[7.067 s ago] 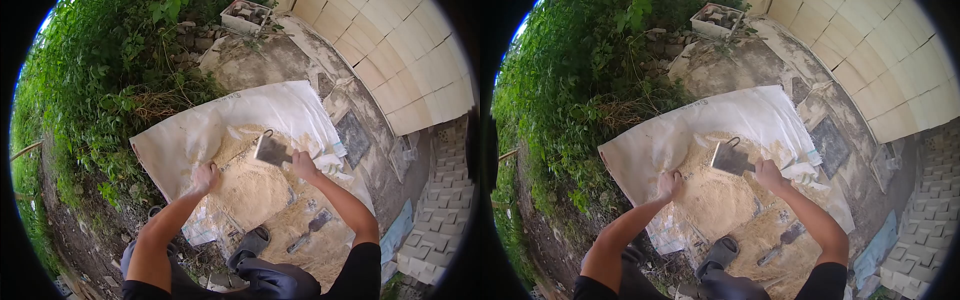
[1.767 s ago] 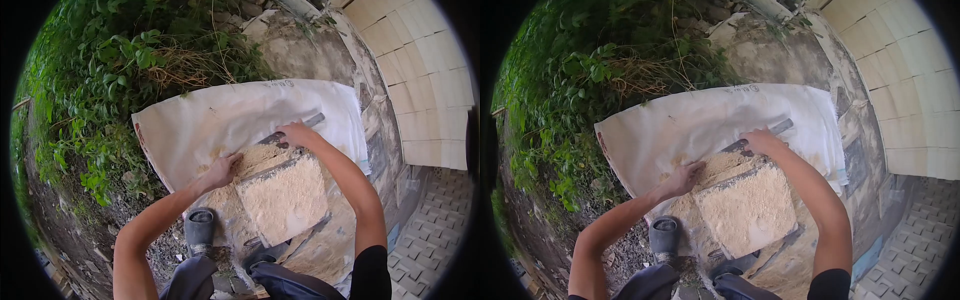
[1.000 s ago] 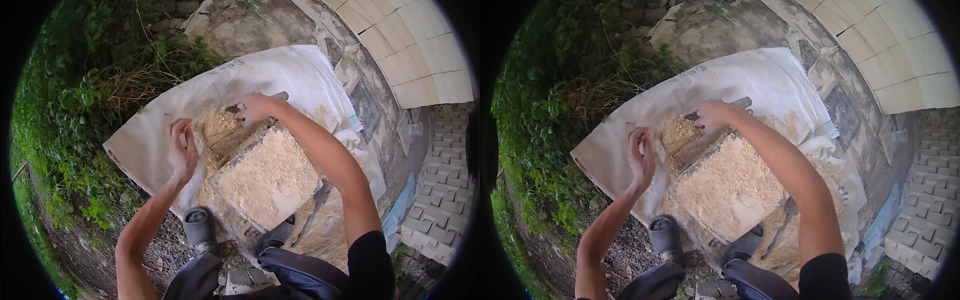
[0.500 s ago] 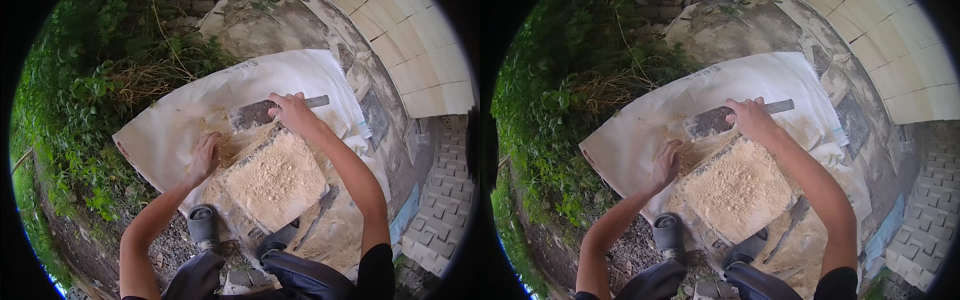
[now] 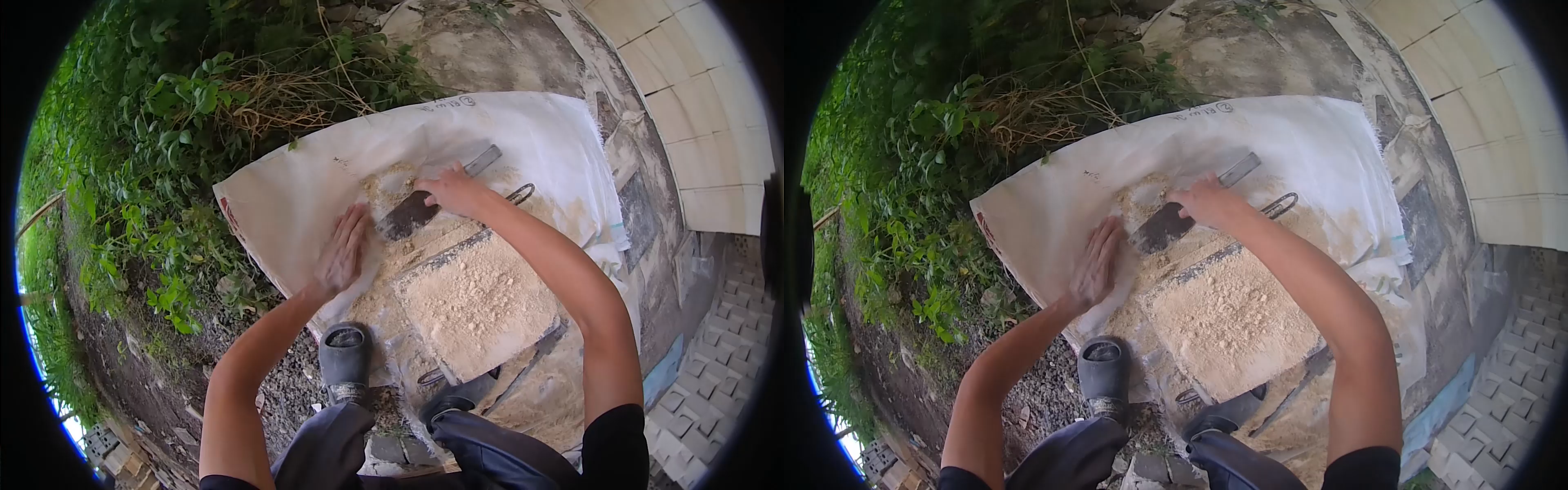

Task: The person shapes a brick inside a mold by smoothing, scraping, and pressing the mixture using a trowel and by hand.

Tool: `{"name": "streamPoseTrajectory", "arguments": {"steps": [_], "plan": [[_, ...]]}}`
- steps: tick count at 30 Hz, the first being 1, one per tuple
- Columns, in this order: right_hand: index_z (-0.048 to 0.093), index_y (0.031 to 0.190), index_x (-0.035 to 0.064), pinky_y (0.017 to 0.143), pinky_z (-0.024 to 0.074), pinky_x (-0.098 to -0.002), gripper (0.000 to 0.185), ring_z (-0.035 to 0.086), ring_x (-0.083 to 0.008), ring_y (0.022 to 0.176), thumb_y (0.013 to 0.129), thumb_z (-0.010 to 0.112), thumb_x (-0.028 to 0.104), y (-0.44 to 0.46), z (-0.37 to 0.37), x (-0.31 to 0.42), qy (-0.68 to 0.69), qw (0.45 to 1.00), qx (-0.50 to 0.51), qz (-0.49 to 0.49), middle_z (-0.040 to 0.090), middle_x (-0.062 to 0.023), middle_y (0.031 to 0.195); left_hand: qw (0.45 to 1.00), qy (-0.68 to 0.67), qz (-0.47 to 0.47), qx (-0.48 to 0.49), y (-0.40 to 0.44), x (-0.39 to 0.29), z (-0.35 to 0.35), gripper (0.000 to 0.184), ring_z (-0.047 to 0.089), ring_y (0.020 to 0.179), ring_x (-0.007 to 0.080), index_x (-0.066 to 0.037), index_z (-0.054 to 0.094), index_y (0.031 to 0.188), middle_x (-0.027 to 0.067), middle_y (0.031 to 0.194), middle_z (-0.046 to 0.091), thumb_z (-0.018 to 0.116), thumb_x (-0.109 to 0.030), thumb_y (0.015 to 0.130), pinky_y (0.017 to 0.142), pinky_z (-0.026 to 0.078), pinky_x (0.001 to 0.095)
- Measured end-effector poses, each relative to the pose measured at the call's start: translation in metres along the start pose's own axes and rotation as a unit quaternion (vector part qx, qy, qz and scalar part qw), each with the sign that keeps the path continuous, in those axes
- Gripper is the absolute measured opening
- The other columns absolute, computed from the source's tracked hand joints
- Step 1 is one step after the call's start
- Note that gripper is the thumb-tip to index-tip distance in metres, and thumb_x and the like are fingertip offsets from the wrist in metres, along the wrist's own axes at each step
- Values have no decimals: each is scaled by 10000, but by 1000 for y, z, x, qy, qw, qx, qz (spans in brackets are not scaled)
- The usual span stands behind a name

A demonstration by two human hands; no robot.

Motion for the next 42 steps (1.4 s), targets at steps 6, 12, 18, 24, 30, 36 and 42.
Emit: {"name": "streamPoseTrajectory", "arguments": {"steps": [6,12,18,24,30,36,42], "plan": [[497,1351,186,1041,263,-574,554,597,-253,1083,824,641,99,6,22,34,95,977,189,-13,695,-89,1055,971,-235,-34,15,-21,-25,16,443,315,1370,373,-1,333,1391,244,1440,345,365,-1,950,1133,253,438],[529,1322,166,1035,317,-529,505,573,-273,1136,841,666,232,-24,-21,-15,185,980,54,43,646,-144,1149,879,-417,-212,-94,7,0,20,381,448,1272,264,3,419,1338,178,1313,511,303,-201,1037,1103,296,375],[575,1231,118,992,315,-446,353,616,-259,926,905,610,251,-151,-83,-20,262,956,29,132,649,-148,1043,937,-282,-206,-9,45,-62,-21,497,391,1320,364,-3,384,1377,249,1376,441,275,-336,1025,1130,248,438],[587,1115,75,991,260,-427,239,606,-275,867,918,588,209,-266,-54,-13,184,915,-300,197,640,-151,831,989,31,45,139,46,-148,-6,645,143,1436,366,32,181,1469,230,1527,197,320,-370,984,1170,79,484],[523,1158,8,838,428,-451,309,618,-382,899,906,603,167,-332,91,-91,403,648,-371,529,645,-222,917,977,-27,139,158,70,-202,34,709,118,1448,344,44,222,1455,219,1530,207,346,-449,960,1170,91,463],[485,1166,-37,843,453,-455,315,592,-421,980,897,542,116,-382,168,-58,377,606,-427,556,623,-256,1033,950,-53,250,180,70,-233,42,644,230,1414,352,25,351,1406,187,1492,318,485,-369,915,1157,186,456],[147,1465,-4,1089,274,-520,753,209,-433,1393,904,561,280,-401,301,80,328,546,-132,760,142,-297,1512,960,-54,243,126,65,-237,38,529,294,1388,331,-18,447,1355,146,1462,382,535,-296,914,1150,212,445]]}}
Point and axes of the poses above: each hand's wrist, its own y-axis towards the middle knuckle, its own z-axis out of the palm, x = y × z, the point moved 5 cm from there along y, towards the middle knuckle
